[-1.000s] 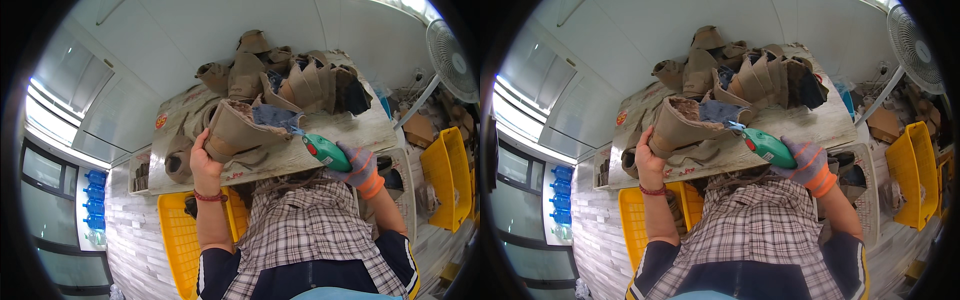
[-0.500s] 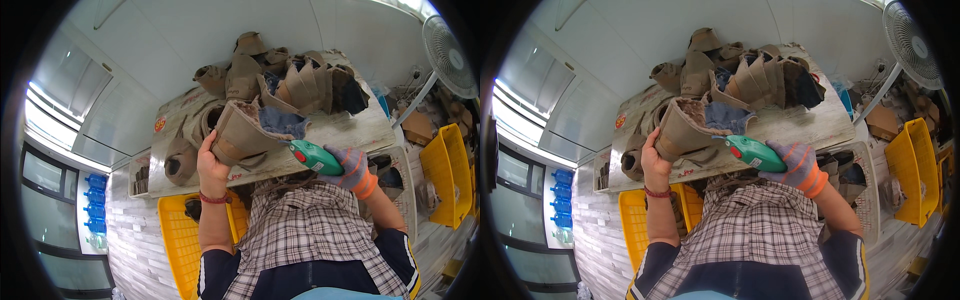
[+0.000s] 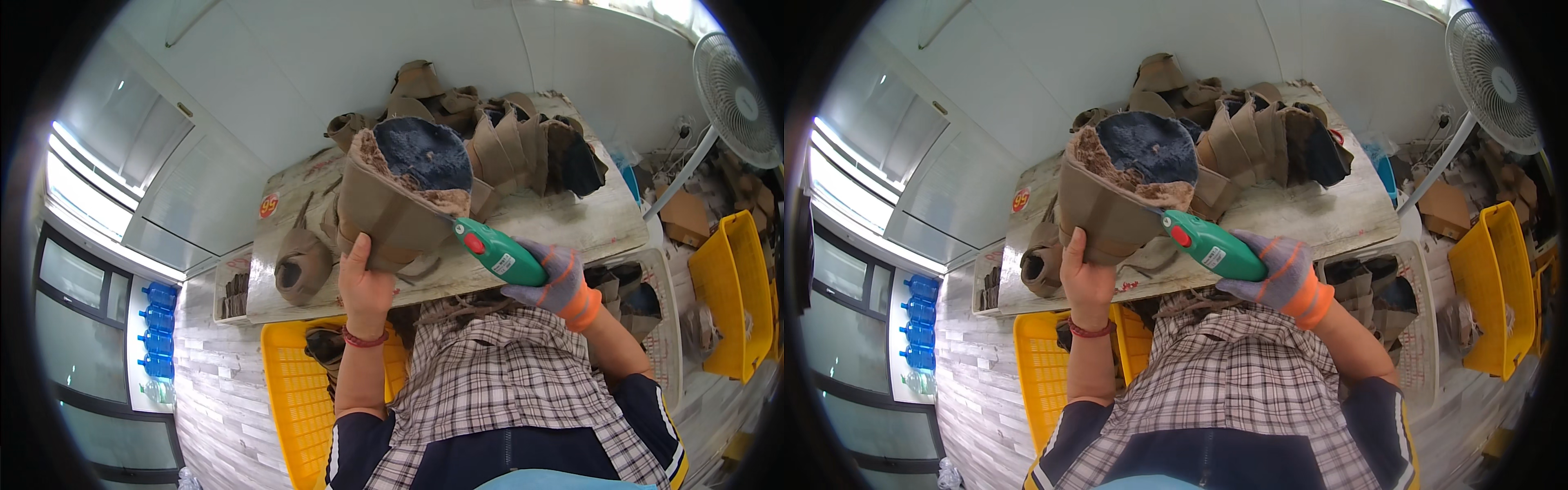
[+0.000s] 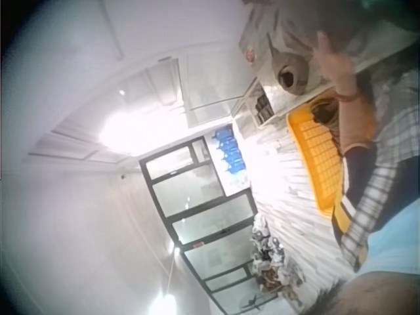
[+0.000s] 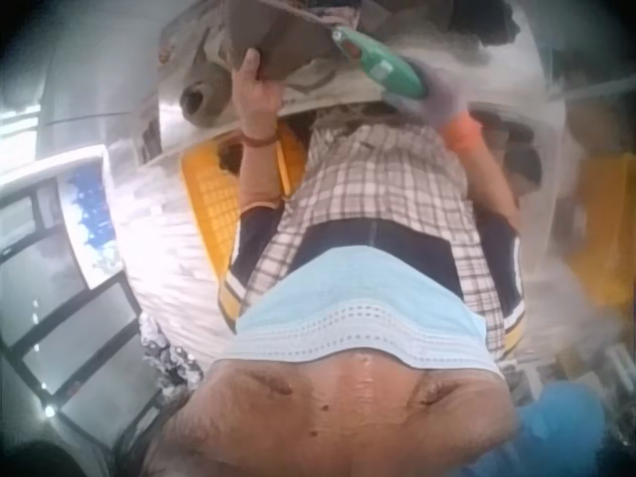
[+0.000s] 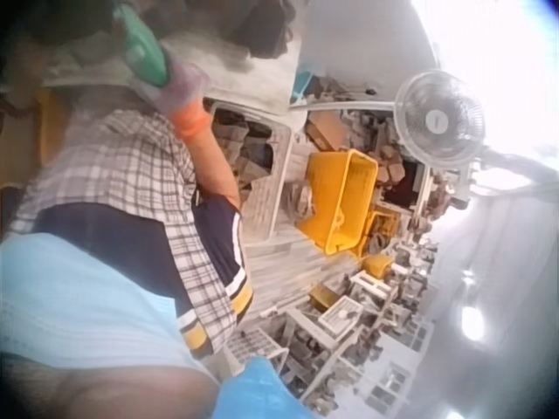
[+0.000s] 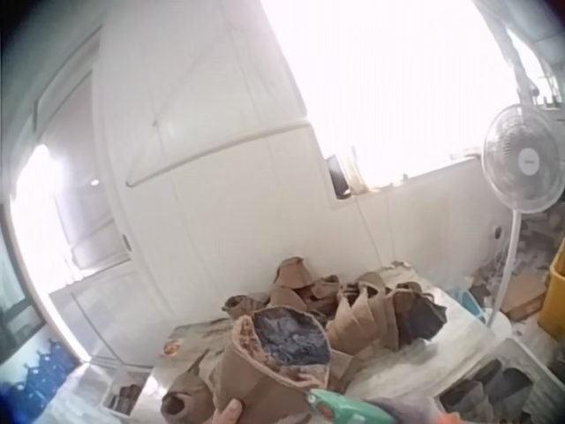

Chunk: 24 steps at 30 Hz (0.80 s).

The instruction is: The person retrieves beige shoe uppers from a white basket and places them on a worktable. Using a green rotary tool, they trim the inner lining of each upper, then switch to red-handled scissors to cut away excess material. The trimmed uppers are set aside on the table.

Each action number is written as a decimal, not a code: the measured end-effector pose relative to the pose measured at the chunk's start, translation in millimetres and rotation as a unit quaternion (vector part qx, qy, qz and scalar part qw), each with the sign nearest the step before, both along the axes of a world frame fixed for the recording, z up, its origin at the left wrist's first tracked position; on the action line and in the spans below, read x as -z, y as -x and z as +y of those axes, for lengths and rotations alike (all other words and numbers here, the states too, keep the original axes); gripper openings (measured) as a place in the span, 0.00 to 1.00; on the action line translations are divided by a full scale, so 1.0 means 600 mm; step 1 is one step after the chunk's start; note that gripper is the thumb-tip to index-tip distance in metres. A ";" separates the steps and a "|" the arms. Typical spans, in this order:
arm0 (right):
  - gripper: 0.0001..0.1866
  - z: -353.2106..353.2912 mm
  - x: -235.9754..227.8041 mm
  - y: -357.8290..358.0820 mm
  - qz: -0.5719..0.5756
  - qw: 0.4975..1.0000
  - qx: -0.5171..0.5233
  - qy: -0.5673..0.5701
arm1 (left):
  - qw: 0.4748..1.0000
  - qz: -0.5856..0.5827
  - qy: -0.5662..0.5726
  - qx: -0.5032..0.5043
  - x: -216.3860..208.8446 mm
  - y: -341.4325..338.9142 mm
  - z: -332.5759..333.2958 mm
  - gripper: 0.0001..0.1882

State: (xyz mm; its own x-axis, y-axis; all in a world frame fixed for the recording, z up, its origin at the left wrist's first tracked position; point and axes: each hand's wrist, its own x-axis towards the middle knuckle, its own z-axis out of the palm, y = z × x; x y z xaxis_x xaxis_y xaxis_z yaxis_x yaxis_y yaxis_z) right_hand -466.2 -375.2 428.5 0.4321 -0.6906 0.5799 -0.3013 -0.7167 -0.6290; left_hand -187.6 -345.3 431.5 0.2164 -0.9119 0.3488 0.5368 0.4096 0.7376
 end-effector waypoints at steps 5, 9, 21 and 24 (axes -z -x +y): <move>0.32 -0.003 -0.005 -0.015 -0.026 0.998 -0.016 -0.055 | 0.998 -0.024 0.035 0.036 0.027 0.013 0.000 0.22; 0.32 -0.007 -0.004 -0.023 -0.031 0.997 0.002 -0.070 | 0.976 -0.210 0.024 -0.051 0.058 0.014 -0.003 0.19; 0.31 -0.013 0.000 -0.030 -0.129 0.968 0.045 -0.211 | 0.569 -0.750 0.161 -0.298 0.079 0.028 -0.008 0.07; 0.30 -0.014 -0.001 -0.027 -0.132 0.965 0.050 -0.219 | 0.539 -0.772 0.174 -0.289 0.089 0.038 -0.005 0.05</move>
